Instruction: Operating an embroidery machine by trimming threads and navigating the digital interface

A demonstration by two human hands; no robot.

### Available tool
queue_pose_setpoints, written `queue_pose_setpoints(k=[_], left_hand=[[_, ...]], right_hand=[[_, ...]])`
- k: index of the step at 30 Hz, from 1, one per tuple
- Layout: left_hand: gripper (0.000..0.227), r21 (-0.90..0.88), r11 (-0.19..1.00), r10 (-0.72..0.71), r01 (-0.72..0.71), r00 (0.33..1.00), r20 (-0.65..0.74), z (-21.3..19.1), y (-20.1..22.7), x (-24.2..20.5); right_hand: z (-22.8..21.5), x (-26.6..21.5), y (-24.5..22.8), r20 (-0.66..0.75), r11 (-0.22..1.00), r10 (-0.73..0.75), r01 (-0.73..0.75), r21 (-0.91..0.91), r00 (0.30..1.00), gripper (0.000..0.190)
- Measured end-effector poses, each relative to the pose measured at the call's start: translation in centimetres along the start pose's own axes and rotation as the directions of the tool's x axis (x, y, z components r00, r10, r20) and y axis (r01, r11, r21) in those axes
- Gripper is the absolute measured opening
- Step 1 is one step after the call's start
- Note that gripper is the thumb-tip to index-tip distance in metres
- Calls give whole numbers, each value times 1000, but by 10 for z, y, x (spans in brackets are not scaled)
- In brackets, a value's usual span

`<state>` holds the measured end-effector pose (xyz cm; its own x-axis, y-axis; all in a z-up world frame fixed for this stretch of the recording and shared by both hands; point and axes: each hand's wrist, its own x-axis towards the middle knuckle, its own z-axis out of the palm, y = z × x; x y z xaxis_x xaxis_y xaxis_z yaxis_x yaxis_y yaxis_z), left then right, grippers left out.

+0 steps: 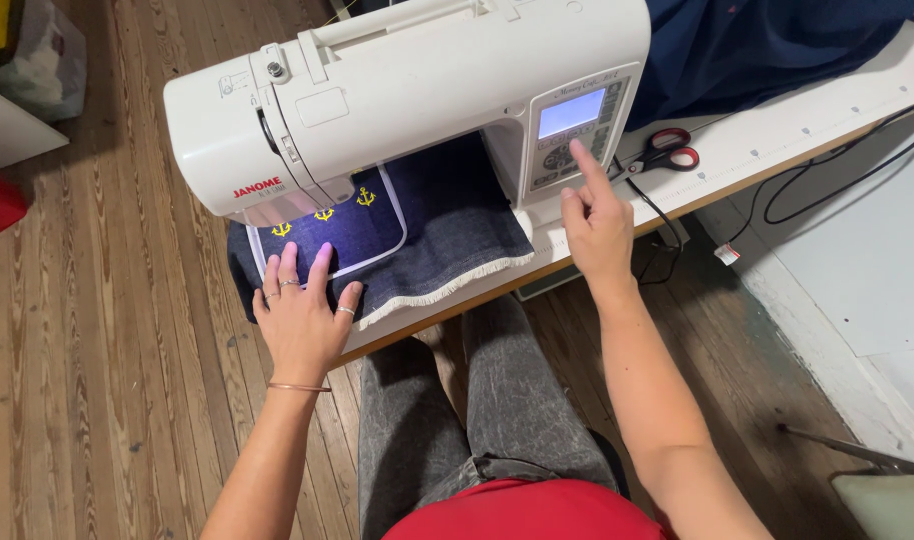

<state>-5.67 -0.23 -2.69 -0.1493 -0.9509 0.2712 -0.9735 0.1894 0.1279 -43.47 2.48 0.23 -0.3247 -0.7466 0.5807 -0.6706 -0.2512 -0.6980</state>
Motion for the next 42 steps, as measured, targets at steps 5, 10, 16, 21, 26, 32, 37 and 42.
queue_pose_setpoints(k=[5, 10, 16, 21, 26, 32, 37, 42], left_hand=[[63, 0, 1000, 1, -1, 1000, 1, 1, -1, 1], [63, -6, 1000, -2, 2, 1000, 6, -2, 0, 1], [63, 3, 1000, 9, -9, 1000, -7, -1, 0, 1], [63, 6, 1000, 12, -12, 1000, -8, -1, 0, 1], [63, 8, 1000, 12, -12, 1000, -8, -1, 0, 1], [63, 1, 1000, 13, -13, 1000, -3, -3, 0, 1], [64, 9, 1000, 1, -1, 1000, 9, -1, 0, 1], [64, 4, 1000, 4, -4, 1000, 4, -1, -1, 1]], right_hand=[[3, -4, 8, 9, 1000, 17, -17, -15, 1000, 54], [1, -1, 5, 9, 999, 29, -29, -21, 1000, 54], [3, -1, 9, 8, 999, 35, -34, -15, 999, 54], [1, 0, 9, 10, 999, 49, -49, -8, 999, 54], [0, 1, 10, 2, 998, 57, -57, 0, 998, 54], [-1, 2, 8, -4, 999, 53, -53, -7, 999, 53], [5, -2, -6, 23, 1000, 6, -6, 8, 1000, 56], [9, -3, -1, 19, 1000, -20, 20, -15, 1000, 55]])
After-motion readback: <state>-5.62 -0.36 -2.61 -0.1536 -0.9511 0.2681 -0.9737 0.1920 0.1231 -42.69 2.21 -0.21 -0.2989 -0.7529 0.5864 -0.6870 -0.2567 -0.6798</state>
